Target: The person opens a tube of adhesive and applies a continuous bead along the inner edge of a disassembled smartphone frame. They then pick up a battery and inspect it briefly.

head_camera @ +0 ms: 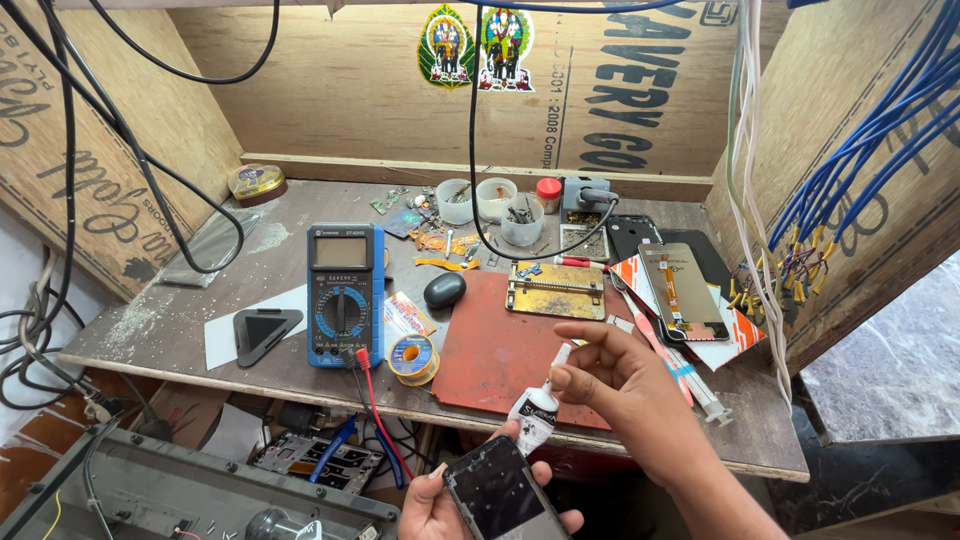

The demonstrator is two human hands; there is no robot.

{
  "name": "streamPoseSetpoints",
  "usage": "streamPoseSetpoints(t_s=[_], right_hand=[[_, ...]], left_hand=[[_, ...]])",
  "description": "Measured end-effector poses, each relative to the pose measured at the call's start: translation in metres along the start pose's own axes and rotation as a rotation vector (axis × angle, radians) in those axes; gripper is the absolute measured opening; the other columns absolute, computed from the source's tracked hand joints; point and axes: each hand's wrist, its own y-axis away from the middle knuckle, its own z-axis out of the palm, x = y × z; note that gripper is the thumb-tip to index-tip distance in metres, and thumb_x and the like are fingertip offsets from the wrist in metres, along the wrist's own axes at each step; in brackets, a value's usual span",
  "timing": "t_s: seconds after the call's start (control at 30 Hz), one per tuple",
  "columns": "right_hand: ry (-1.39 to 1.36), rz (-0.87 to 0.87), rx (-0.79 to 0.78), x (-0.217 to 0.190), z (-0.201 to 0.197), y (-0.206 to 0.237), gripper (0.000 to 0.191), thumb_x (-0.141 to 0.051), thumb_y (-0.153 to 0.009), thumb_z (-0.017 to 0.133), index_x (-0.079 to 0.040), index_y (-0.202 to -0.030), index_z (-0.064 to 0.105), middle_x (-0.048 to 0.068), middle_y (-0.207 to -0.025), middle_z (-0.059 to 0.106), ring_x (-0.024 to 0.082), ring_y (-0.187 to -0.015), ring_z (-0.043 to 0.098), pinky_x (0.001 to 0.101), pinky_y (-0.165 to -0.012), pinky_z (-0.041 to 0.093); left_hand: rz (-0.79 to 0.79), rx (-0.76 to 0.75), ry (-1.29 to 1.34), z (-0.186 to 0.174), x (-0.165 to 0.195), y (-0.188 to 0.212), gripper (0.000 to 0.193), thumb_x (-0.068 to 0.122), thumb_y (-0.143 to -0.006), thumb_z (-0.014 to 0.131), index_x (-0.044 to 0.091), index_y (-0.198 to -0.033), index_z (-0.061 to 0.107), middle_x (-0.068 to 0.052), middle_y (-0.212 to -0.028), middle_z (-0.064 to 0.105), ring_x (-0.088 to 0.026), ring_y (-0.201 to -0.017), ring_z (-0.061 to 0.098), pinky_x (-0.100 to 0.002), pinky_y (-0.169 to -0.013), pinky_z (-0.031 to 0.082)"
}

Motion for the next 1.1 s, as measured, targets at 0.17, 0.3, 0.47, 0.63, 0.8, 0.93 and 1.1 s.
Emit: streamPoseSetpoints(t_s=[0.17, 0.3, 0.47, 0.63, 0.8, 0.93, 1.1], right_hand=[[-0.129, 0.255, -0.124, 0.008, 0.009, 0.011, 0.031, -0.02, -0.086, 0.07, -0.003, -0.112, 0.067, 0.008, -0.096, 0.079, 0.017, -0.089, 0.074, 0.0333, -0.079, 0.059], [-0.018, 0.079, -0.12, 0.021, 0.011, 0.007, 0.033, -0.021, -0.091, 0.071, 0.001, -0.115, 0.072, 0.007, -0.1, 0.076, 0.012, -0.092, 0.069, 0.0291, -0.083, 0.055], [-0.025, 0.154, 0.02, 0.027, 0.007, -0.027, 0.037, -0.026, -0.09, 0.071, -0.003, -0.12, 0.072, 0.006, -0.097, 0.074, 0.013, -0.079, 0.065, 0.0304, -0.072, 0.055], [0.545, -0.033, 0.048, 0.017, 0.018, -0.077, 0.039, -0.03, -0.086, 0.079, 0.0, -0.111, 0.076, 0.005, -0.084, 0.076, 0.012, -0.073, 0.069, 0.0322, -0.065, 0.057], [0.736, -0.129, 0.086, 0.002, 0.026, -0.085, 0.051, -0.027, -0.079, 0.08, -0.007, -0.123, 0.067, 0.008, -0.089, 0.079, 0.017, -0.072, 0.076, 0.0352, -0.065, 0.06], [0.871, -0.355, 0.286, -0.012, -0.001, -0.074, 0.03, -0.031, -0.082, 0.078, -0.009, -0.103, 0.077, 0.01, -0.091, 0.08, 0.023, -0.075, 0.076, 0.0371, -0.07, 0.058], [1.084, -0.178, 0.515, -0.034, -0.055, -0.061, 0.038, -0.043, -0.094, 0.07, -0.006, -0.087, 0.075, 0.015, -0.087, 0.075, 0.035, -0.081, 0.072, 0.0449, -0.072, 0.055]], left_hand=[[0.018, -0.029, -0.035, 0.0, 0.001, -0.002, 0.084, 0.045, -0.085, 0.041, 0.005, -0.157, 0.027, -0.027, -0.139, 0.054, -0.04, -0.13, 0.057, -0.075, -0.112, 0.035], [0.065, -0.05, -0.059, -0.002, -0.001, -0.004, 0.084, 0.043, -0.085, 0.041, 0.002, -0.157, 0.027, -0.024, -0.143, 0.053, -0.039, -0.132, 0.056, -0.078, -0.11, 0.035], [0.144, -0.097, -0.038, -0.006, -0.004, -0.007, 0.079, 0.042, -0.085, 0.045, 0.009, -0.155, 0.03, -0.02, -0.154, 0.044, -0.037, -0.132, 0.056, -0.079, -0.108, 0.035], [0.157, -0.085, -0.018, -0.004, -0.011, -0.009, 0.077, 0.039, -0.083, 0.046, 0.011, -0.154, 0.034, -0.016, -0.16, 0.036, -0.036, -0.13, 0.057, -0.079, -0.108, 0.036], [0.159, -0.127, -0.032, -0.005, -0.014, -0.009, 0.074, 0.038, -0.085, 0.046, 0.012, -0.154, 0.034, -0.017, -0.159, 0.037, -0.036, -0.132, 0.056, -0.079, -0.108, 0.035], [0.167, -0.178, -0.034, -0.021, -0.005, -0.002, 0.074, 0.036, -0.087, 0.047, 0.013, -0.156, 0.032, -0.016, -0.16, 0.033, -0.035, -0.137, 0.051, -0.079, -0.113, 0.03], [0.024, -0.574, -0.02, -0.065, 0.009, -0.02, 0.069, 0.037, -0.1, 0.05, 0.021, -0.163, 0.026, -0.006, -0.169, 0.016, -0.031, -0.154, 0.031, -0.074, -0.125, 0.017]])
